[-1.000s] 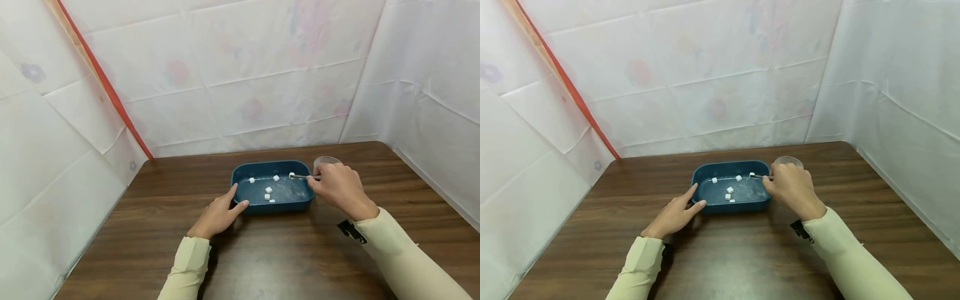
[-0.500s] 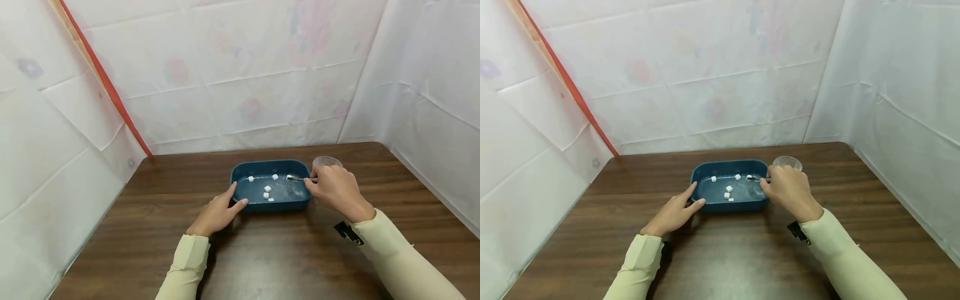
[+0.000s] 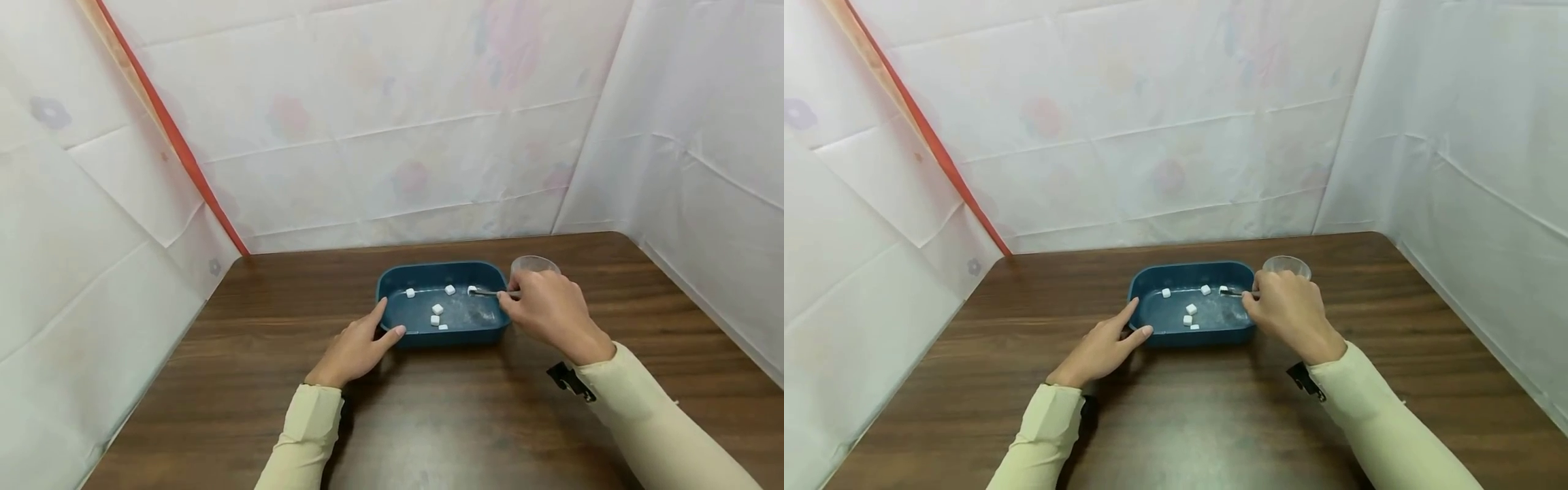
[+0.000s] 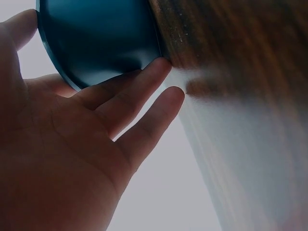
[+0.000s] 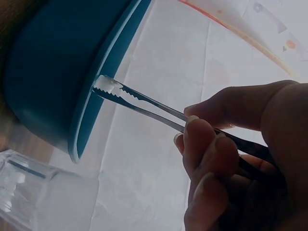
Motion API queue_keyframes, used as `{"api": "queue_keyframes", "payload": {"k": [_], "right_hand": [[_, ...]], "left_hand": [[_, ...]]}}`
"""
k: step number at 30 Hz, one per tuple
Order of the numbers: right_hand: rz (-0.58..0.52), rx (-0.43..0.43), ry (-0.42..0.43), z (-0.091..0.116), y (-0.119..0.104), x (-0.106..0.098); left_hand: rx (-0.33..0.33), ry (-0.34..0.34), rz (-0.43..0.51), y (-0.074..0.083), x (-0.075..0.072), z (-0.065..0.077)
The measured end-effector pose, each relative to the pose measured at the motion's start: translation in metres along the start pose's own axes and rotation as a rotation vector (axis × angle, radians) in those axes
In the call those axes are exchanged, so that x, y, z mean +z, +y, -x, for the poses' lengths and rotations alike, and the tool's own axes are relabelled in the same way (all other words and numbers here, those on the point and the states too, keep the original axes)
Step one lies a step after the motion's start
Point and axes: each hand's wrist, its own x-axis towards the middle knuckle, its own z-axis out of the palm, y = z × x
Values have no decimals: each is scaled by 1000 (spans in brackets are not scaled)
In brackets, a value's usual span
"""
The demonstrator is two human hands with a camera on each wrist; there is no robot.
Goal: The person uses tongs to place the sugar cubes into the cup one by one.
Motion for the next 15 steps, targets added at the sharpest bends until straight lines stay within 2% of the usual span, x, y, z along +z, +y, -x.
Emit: {"api": "queue_keyframes", "payload": {"k": [5,15], "right_hand": [[-2,-1,-14,1,-2,3],[6,-16,5,-5,-2,0]], "left_hand": [[-6,-3,-18,-5,2,1],[8,36,9,-11,-1,7]]}}
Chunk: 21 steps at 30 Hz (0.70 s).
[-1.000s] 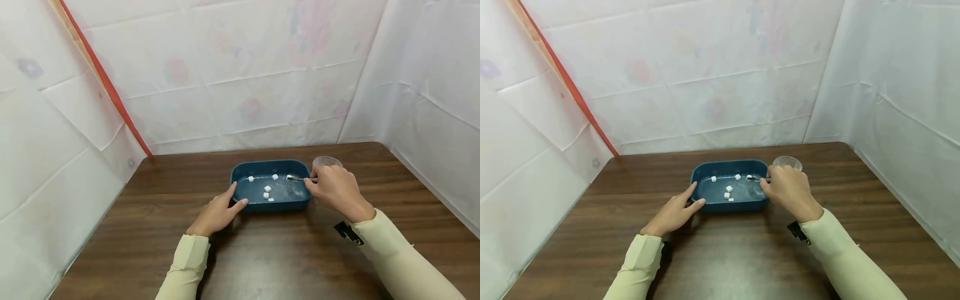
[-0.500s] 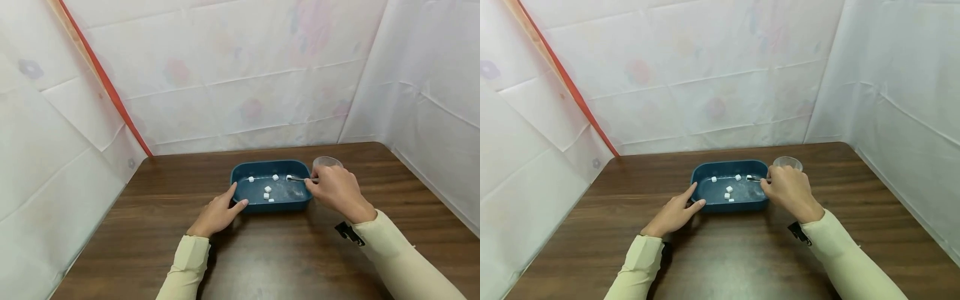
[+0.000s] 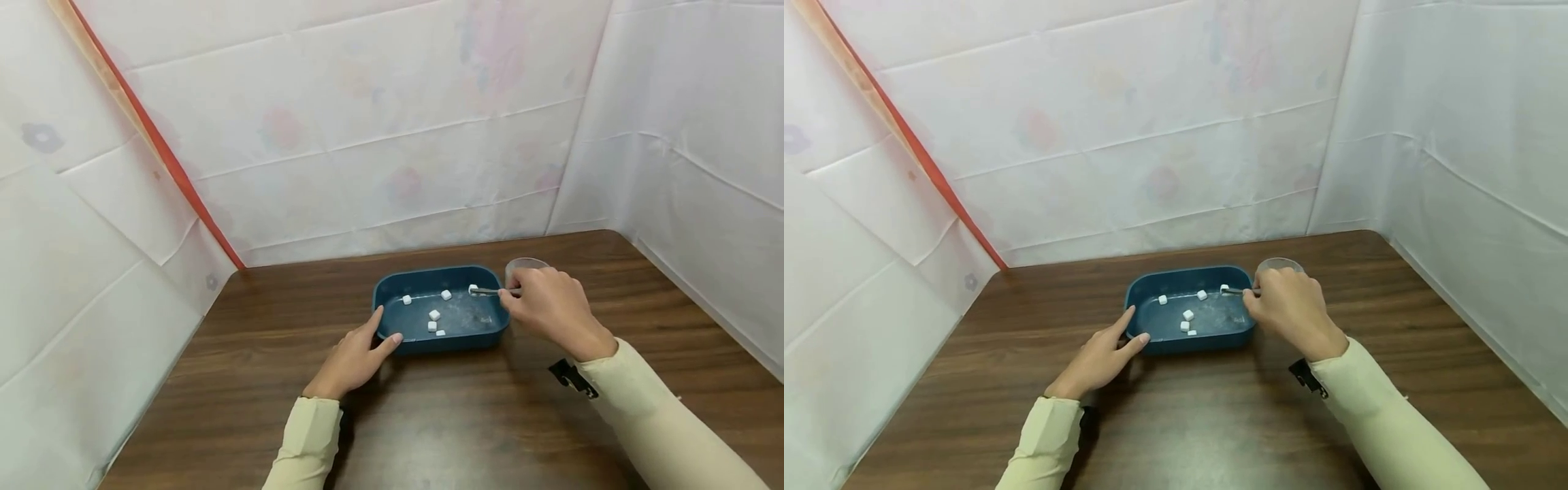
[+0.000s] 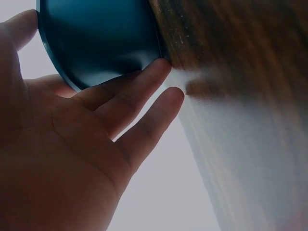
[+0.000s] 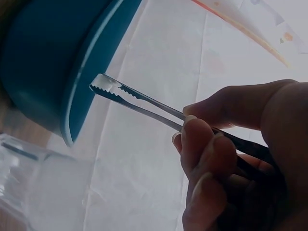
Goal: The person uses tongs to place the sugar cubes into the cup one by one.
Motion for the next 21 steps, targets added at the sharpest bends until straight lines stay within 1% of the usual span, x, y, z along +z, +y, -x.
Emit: {"api": "queue_keyframes", "payload": {"k": [4,7,10,14,18,21], "right_hand": [[2,14,5,0,-1,-5],[5,34,-16,2,-2,-9],[16,43,-26,3,-2,-15],[31,41,1,1,-2,-24],[38,53,15,1,-1,-30],[29,53,21,1,0,-30]], "left_hand": [[-3,1,2,-1,-2,1],[-12,-21,-4,-1,-2,3],[-5,-21,-6,1,-4,3],[16,0,6,5,-10,1],[13,-25,-1,5,-11,-1],[4,-25,-10,2,-11,-1]]}}
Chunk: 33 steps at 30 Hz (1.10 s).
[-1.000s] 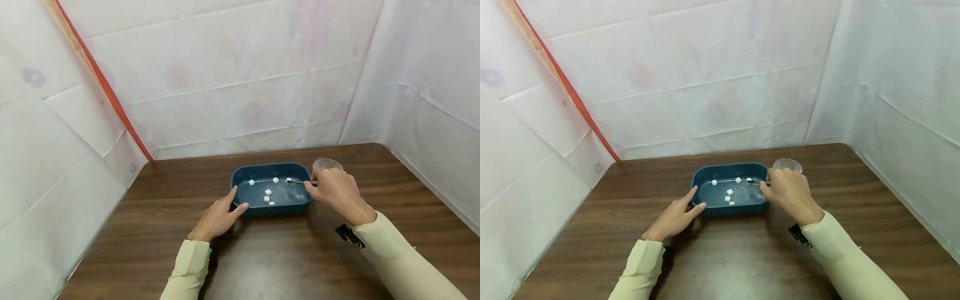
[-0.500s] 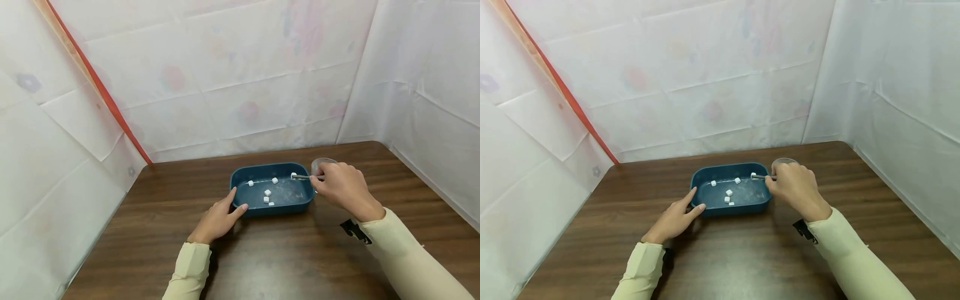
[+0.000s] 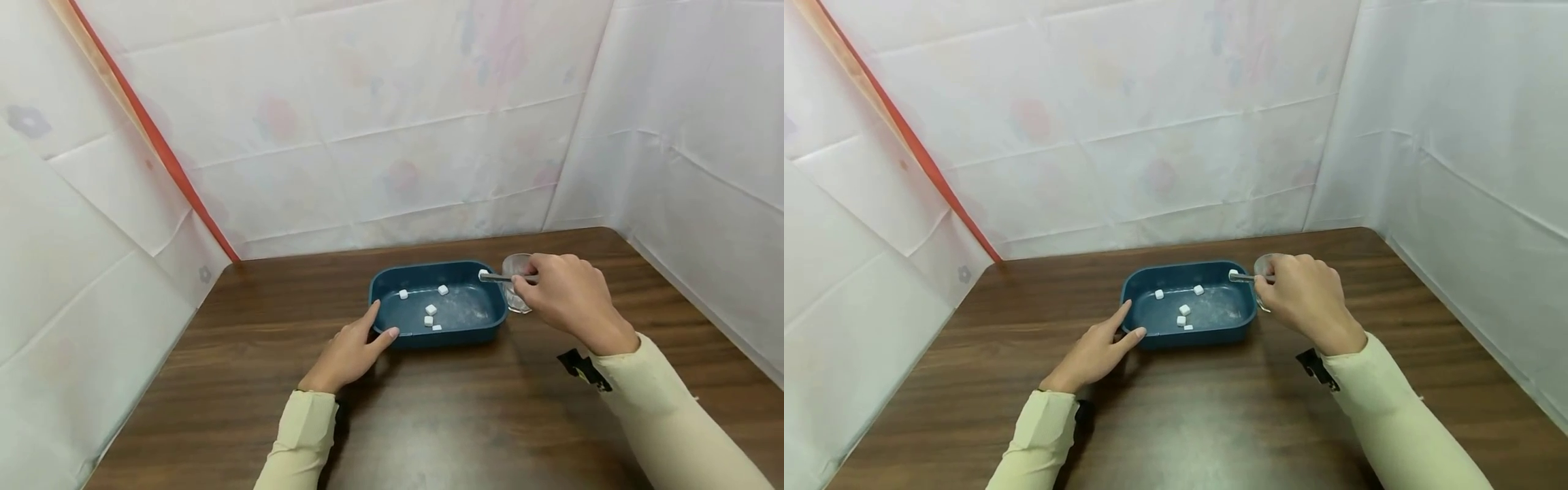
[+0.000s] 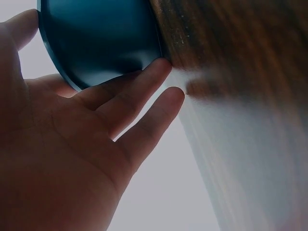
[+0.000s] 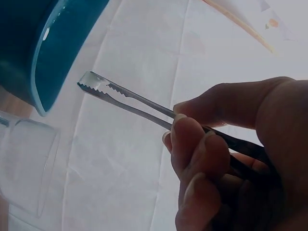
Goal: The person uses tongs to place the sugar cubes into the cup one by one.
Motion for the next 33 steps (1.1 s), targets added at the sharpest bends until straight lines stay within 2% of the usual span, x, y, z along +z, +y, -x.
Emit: {"api": "queue_keyframes", "payload": {"k": [10,19,33], "right_hand": [[-25,19,-7,-3,2,5],[-6,79,9,-4,14,-7],[-4,119,-10,-14,24,-6]], "left_hand": [[-23,-1,13,-10,0,4],[-16,3,15,-7,3,3],[-22,11,19,-7,1,3]]}}
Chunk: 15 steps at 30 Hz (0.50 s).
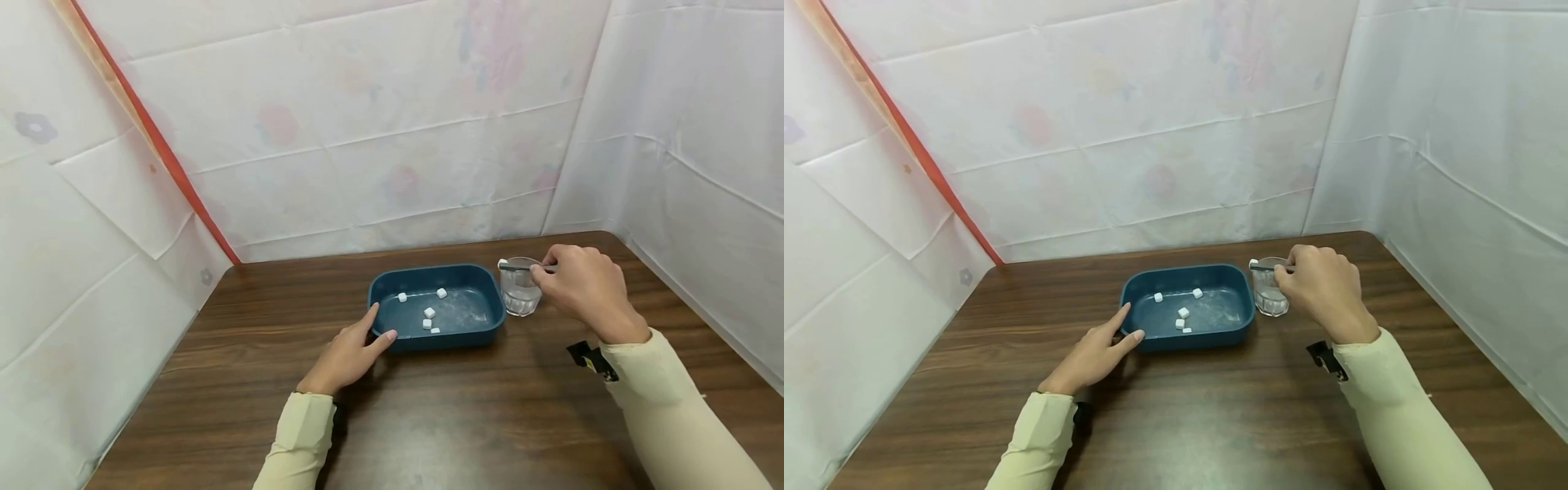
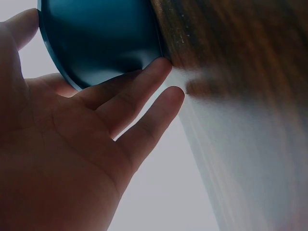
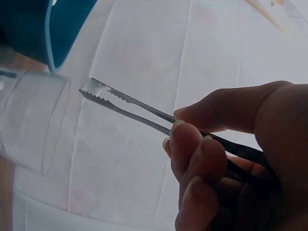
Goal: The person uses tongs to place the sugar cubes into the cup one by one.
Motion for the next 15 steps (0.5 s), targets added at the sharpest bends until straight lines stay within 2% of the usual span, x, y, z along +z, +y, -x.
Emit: {"api": "queue_keyframes", "payload": {"k": [8,15], "right_hand": [[6,26,-22,-4,10,-3],[9,38,-76,-6,14,5]], "left_hand": [[-1,-5,-8,0,0,-3],[8,-5,-18,-1,0,-3]]}}
